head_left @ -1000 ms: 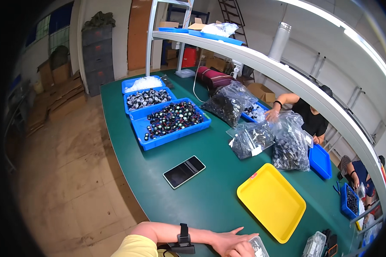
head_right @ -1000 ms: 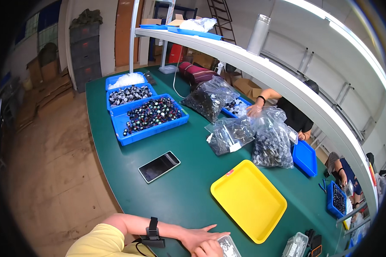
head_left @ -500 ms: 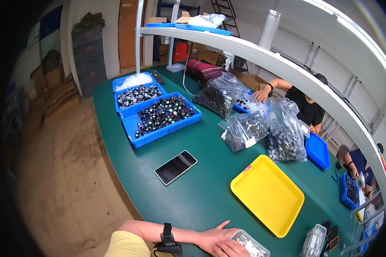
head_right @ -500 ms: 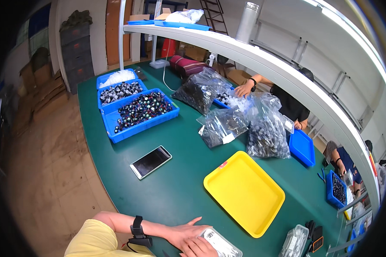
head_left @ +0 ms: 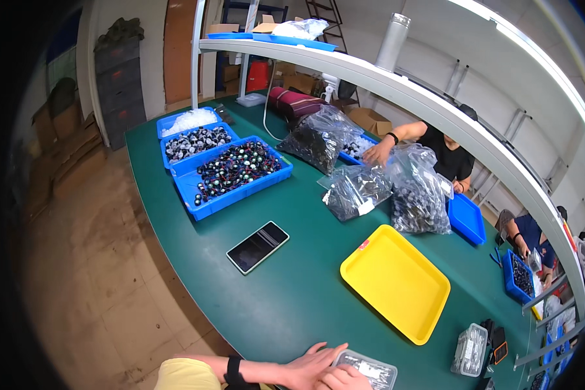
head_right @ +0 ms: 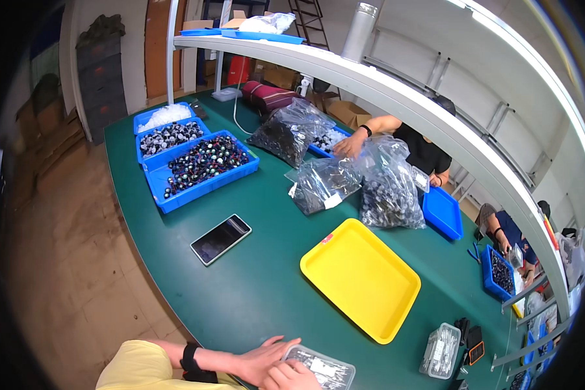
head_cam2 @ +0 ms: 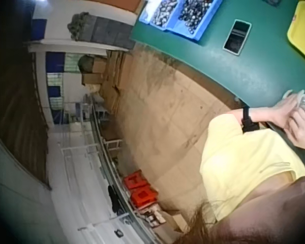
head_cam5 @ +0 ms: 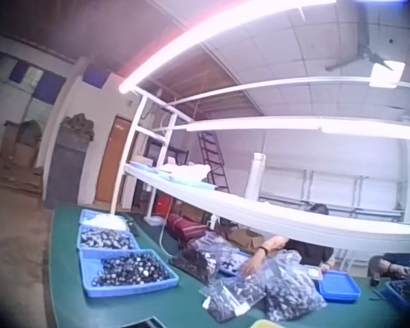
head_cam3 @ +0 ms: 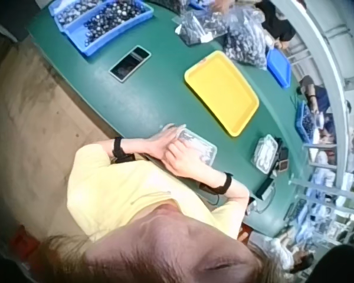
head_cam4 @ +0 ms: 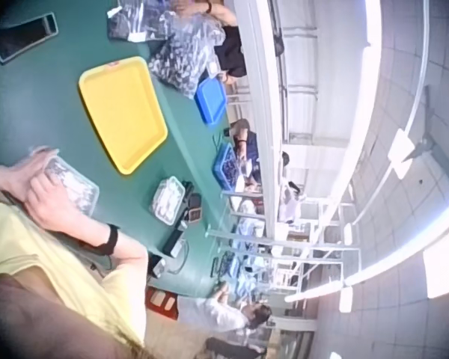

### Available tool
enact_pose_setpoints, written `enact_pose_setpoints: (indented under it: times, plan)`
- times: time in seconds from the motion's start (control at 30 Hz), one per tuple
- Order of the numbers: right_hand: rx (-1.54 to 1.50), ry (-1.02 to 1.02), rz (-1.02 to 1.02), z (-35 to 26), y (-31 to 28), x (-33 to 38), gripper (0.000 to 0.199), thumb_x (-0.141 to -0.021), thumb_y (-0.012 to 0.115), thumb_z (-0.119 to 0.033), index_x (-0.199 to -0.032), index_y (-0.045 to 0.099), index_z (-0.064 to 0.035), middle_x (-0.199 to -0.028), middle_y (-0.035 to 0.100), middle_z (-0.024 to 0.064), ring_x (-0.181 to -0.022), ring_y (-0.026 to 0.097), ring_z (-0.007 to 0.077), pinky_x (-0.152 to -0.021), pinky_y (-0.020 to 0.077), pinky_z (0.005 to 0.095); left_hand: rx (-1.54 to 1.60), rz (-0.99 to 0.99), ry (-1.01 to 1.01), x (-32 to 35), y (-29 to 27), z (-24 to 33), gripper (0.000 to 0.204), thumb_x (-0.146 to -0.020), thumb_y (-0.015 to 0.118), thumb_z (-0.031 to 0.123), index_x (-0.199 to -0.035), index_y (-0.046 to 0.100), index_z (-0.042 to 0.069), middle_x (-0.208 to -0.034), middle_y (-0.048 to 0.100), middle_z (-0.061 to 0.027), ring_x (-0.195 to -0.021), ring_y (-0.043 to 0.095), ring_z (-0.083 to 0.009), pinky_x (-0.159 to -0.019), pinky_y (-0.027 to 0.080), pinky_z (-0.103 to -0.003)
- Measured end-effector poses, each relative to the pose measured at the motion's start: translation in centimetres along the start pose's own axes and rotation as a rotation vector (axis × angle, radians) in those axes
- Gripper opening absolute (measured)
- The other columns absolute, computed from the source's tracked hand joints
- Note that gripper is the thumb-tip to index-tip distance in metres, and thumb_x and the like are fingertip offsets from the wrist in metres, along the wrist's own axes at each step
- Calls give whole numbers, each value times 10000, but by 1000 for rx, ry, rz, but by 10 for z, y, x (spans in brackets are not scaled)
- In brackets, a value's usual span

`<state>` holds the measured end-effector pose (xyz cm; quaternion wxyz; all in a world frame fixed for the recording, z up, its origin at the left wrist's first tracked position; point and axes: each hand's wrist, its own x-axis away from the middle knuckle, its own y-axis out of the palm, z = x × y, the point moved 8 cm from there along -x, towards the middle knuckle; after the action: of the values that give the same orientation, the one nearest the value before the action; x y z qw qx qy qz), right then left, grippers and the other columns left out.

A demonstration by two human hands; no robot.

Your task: Assembling plastic caps onto LED indicators or similar electronic components at a manufacturing workbench.

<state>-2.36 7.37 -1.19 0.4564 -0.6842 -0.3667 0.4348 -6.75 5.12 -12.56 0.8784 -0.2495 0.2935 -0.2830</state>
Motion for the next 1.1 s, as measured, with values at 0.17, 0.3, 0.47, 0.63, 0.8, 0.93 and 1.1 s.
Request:
enact_pose_setpoints:
  times: [0.17, 0.3, 0.47, 0.63, 0.8, 0.93, 1.1]
  plan:
    - [-205, -186, 43, -18, 12, -7, 130, -579, 622, -134, -598, 523, -51, -652, 453, 89, -631, 460, 242, -665, 377, 390, 284, 59, -109, 26, 18, -3, 811, -625, 650, 499, -1234, 373, 40, -1226, 390, -205, -1211, 330, -335, -1018, 87, -587]
    - [-453, -169, 286, -6, 3, -2, 87, -576, 607, -8, -595, 530, -46, -617, 458, 66, -570, 446, 225, -662, 367, 377, 199, -136, -117, 18, 15, 7, 844, -598, 667, 514, -1234, 374, 42, -1213, 415, -189, -1214, 329, -328, -1034, 83, -563]
    - [-489, -196, 309, -5, 7, 3, 103, -588, 626, -26, -587, 525, -47, -590, 444, 52, -544, 433, 218, -617, 341, 369, 277, 41, -176, 33, 31, -16, 846, -595, 689, 492, -1237, 372, 41, -1205, 424, -198, -1197, 353, -339, -1055, 130, -496]
    - [-422, -215, 233, -7, 10, -5, 124, -589, 617, -65, -562, 497, -53, -587, 412, 61, -553, 428, 223, -569, 306, 368, 433, 61, -250, 33, 45, -35, 744, -661, 680, 397, -1224, 364, 28, -1208, 412, -215, -1181, 360, -356, -1048, 157, -476]
    - [-157, -263, 24, 7, 31, 4, 184, -648, 653, -169, -695, 558, -19, -731, 485, 111, -682, 492, 248, -670, 379, 404, 44, 100, 10, 12, -37, 11, 504, -746, 651, 278, -1132, 454, 20, -1154, 427, -217, -1101, 416, -363, -960, 319, -478]
    - [-176, 55, -130, 25, -23, -36, 453, -748, 644, -276, -1089, 527, -1, -1085, 486, 204, -946, 511, 338, -844, 406, 412, -65, 365, -209, 51, -161, -16, 557, -730, 692, 241, -1185, 447, 32, -1272, 356, -204, -1193, 367, -368, -976, 335, -429]
    - [-410, 277, -107, 98, -44, -158, 417, -816, 614, -261, -1122, 474, -14, -1202, 424, 214, -1138, 428, 354, -907, 400, 401, -74, 1366, -615, 207, -338, -108, 437, -842, 556, 177, -1218, 395, 24, -1245, 402, -123, -1114, 434, -212, -870, 413, -322]
